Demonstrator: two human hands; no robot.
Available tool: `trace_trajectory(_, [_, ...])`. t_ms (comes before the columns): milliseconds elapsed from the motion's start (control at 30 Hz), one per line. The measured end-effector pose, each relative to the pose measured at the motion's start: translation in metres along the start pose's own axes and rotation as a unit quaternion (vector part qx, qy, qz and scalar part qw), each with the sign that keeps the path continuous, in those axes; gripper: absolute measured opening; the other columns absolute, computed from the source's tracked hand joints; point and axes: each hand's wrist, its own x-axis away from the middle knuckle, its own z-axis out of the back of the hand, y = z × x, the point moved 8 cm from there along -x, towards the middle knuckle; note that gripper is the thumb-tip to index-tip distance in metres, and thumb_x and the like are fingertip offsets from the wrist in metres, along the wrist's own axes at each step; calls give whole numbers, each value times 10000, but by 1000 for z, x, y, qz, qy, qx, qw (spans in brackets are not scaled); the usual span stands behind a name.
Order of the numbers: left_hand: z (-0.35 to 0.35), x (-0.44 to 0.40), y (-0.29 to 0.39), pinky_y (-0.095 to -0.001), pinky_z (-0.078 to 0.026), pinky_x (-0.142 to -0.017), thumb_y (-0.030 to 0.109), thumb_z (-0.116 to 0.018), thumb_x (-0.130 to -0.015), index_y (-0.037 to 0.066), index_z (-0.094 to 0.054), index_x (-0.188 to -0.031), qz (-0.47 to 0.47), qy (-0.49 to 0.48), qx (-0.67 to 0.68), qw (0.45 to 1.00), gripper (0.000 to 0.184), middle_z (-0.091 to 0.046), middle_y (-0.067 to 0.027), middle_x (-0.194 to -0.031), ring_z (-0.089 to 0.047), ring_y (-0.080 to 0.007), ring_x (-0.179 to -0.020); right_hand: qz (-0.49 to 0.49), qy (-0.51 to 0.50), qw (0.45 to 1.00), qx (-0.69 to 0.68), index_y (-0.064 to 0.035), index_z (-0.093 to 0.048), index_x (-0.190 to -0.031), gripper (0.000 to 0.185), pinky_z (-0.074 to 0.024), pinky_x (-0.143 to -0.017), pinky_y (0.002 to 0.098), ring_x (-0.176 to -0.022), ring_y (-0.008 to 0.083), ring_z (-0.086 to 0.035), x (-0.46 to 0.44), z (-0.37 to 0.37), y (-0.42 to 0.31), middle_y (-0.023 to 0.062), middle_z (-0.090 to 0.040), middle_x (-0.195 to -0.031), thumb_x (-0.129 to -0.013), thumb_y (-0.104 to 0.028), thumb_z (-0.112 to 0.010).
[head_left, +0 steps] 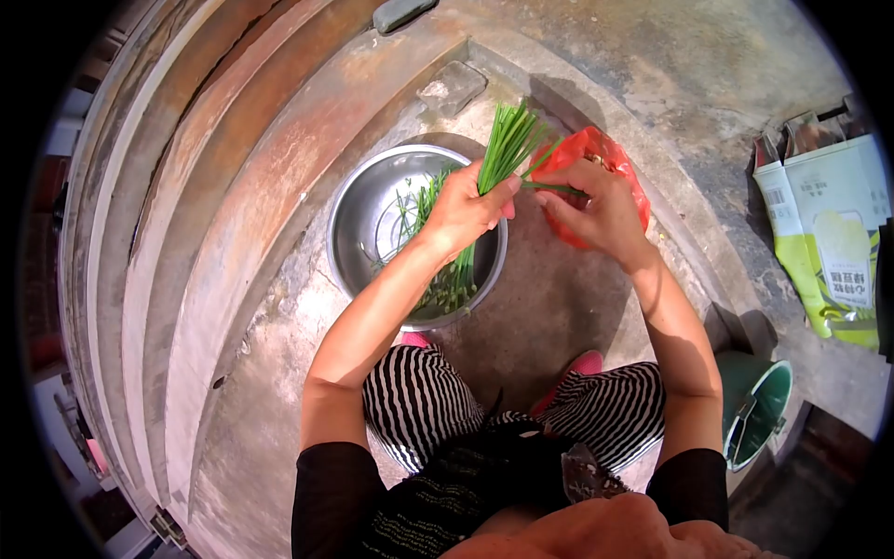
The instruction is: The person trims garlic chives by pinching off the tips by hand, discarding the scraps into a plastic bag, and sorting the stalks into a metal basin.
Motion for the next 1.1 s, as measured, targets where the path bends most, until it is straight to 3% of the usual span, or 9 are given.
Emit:
trace_trajectory(300, [-1,1,-8,-203,-339,-412,182,-558,-916,45,-544,-918,38,9,6,999,137,-554,-16,-618,-445,-47,-469,23,116,969,219,-69,-663,-814,93,-480,-551,333,-626,243,-619,0,23,-8,85,-636,-744,-760,-144,-672])
trace_trajectory(367, [-1,-1,-4,-208,-345,-430,182,-552,-913,45,-558,-950,27,8,-24,999,142,-545,-7,-608,-448,-51,-480,3,41,982,182,-70,-656,-820,109,-481,-553,355,-627,250,-623,-2,19,1,84,-639,-724,-765,-164,-665])
trace_trajectory(500, [-4,-2,-5,-215,-348,-467,177,-547,-908,41,-573,-970,-3,5,-78,997,152,-530,9,-600,-450,-49,-510,-62,7,977,206,-62,-649,-850,141,-490,-575,361,-657,247,-636,-1,17,16,92,-639,-701,-777,-182,-659])
trace_trajectory(700, [-5,2,-1,-218,-353,-482,171,-549,-907,51,-582,-966,17,-8,-67,998,138,-529,15,-601,-458,-51,-527,-94,-47,988,117,-49,-649,-915,197,-497,-591,315,-674,211,-654,3,9,26,112,-635,-684,-781,-188,-687])
trace_trajectory(767, [-6,1,-3,-218,-353,-483,168,-550,-906,50,-585,-979,18,-7,-67,998,142,-527,16,-600,-457,-51,-527,-134,19,985,-104,-38,-647,-915,180,-485,-575,284,-628,185,-631,3,10,40,111,-632,-684,-777,-145,-692])
trace_trajectory(900, [-5,-2,-6,-212,-344,-472,153,-554,-903,43,-583,-1023,9,-3,-69,998,165,-527,15,-599,-452,-51,-517,-163,-66,979,-105,-27,-639,-867,118,-467,-559,263,-595,163,-601,6,-2,42,115,-624,-687,-788,-106,-676])
trace_trajectory(1000, [-9,0,-12,-211,-332,-459,148,-555,-902,53,-582,-1059,33,2,-40,999,186,-523,17,-594,-442,-52,-502,-86,-53,995,26,-26,-635,-842,107,-468,-554,300,-603,207,-612,4,-1,27,129,-626,-695,-792,-114,-669])
trace_trajectory(1067, [-13,2,-10,-209,-327,-454,147,-554,-901,56,-581,-1062,33,-2,-32,999,187,-520,19,-590,-437,-52,-497,-60,77,974,206,-32,-639,-846,108,-478,-574,335,-645,259,-625,6,15,32,135,-639,-759,-799,-128,-658])
trace_trajectory(1100, [-14,3,-9,-208,-322,-449,146,-554,-900,60,-580,-1066,33,-5,-23,999,188,-517,21,-586,-432,-51,-491,-60,77,974,206,-32,-639,-846,108,-478,-574,335,-645,259,-625,6,20,37,135,-639,-759,-799,-128,-658])
